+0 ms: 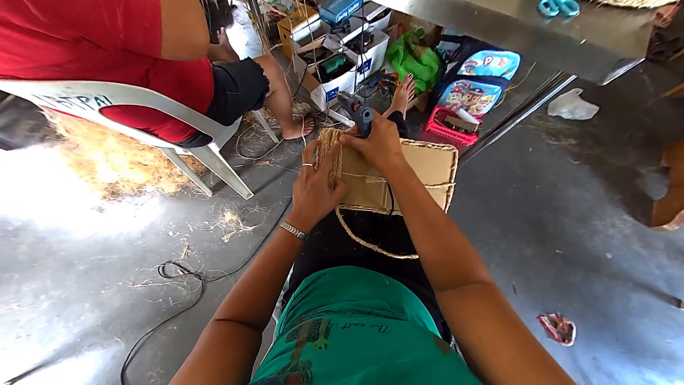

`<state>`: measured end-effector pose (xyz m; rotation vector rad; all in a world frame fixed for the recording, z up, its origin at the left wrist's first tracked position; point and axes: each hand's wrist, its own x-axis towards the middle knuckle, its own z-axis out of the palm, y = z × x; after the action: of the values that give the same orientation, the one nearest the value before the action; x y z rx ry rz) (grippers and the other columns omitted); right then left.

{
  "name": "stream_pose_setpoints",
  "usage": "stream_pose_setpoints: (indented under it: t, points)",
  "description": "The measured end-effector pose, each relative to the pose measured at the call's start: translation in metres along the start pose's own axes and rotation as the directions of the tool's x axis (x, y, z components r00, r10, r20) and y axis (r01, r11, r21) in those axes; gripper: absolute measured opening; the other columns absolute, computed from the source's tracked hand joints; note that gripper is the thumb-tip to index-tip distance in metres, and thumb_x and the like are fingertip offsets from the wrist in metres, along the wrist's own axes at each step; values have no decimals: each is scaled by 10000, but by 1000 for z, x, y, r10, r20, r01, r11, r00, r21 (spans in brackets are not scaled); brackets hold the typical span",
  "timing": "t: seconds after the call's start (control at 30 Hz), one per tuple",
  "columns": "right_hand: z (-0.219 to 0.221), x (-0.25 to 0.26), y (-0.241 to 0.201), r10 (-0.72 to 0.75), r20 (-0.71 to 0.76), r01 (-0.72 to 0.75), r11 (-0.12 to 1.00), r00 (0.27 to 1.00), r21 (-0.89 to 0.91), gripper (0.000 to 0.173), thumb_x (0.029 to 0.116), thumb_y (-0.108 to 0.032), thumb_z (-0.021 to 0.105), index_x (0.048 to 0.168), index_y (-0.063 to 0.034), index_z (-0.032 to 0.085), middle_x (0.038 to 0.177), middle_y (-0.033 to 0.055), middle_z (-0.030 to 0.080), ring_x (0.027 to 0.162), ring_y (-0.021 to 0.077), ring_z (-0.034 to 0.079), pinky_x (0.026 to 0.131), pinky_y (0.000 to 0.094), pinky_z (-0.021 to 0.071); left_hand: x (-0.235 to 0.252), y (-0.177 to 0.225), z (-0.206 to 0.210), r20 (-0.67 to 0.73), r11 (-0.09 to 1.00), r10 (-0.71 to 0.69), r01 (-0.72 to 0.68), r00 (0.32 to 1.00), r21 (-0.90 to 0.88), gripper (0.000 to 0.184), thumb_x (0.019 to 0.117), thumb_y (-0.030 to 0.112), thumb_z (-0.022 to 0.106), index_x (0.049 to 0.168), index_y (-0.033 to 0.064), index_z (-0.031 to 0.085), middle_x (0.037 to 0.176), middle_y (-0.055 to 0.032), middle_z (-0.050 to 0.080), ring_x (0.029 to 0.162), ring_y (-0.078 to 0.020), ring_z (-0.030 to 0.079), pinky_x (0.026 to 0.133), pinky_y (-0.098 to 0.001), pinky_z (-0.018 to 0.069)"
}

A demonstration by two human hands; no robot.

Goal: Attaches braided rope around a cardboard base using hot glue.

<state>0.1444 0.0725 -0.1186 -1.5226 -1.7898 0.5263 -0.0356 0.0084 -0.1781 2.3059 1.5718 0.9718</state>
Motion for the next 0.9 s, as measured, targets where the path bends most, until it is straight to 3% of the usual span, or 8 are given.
stream_pose_setpoints:
  t: [0.2,0.3,0.43,0.6,0.77,0.9]
  points:
    - [-1,1,2,-5,10,5,1000,1000,-8,528,862,-363,836,1200,-2,654,1043,158,728,989,292,707,925,509,546,1,-3,1,0,1000,14,-14,1000,10,755,859,265,683,1568,242,426,1613,-148,295,973,-239,649,643,-430,577]
    - [-3,0,5,-46,12,46,999,999,5,474,915,-389,776,1182,-13,664,1006,141,730,948,274,712,898,506,556,-2,-5,4,-23,999,32,-33,999,-4,754,865,273,682,1569,251,416,1619,-148,287,1026,-255,643,661,-437,581]
    - [-2,-3,4,-43,-6,43,999,999,14,480,943,-432,732,1165,-11,669,971,135,727,917,268,710,877,504,558,-8,-3,4,-30,999,41,-42,999,-26,595,868,272,675,1450,292,553,1629,-139,273,1094,-269,628,693,-439,581]
    - [6,-9,-6,-7,-58,7,1000,998,-5,485,923,-381,767,1184,12,656,984,161,729,929,307,715,885,520,564,-17,-2,6,-66,998,45,-47,997,-30,603,865,230,665,1455,287,555,1643,-128,247,1063,-248,629,658,-429,576]
    - [12,-14,-12,25,-88,-23,1000,996,16,493,919,-382,775,1210,-6,645,982,143,731,929,287,718,877,499,569,-23,-11,13,-116,994,62,-72,991,-81,559,871,227,670,1425,268,602,1639,-109,272,1117,-218,605,762,-386,580]
    - [7,-13,-8,-25,-52,24,1000,998,-20,534,924,-421,760,1228,1,638,1004,147,737,947,294,722,894,506,565,-20,-15,16,-163,984,86,-109,983,-140,497,876,229,673,1372,231,652,1610,-141,326,1157,-225,600,854,-361,572]
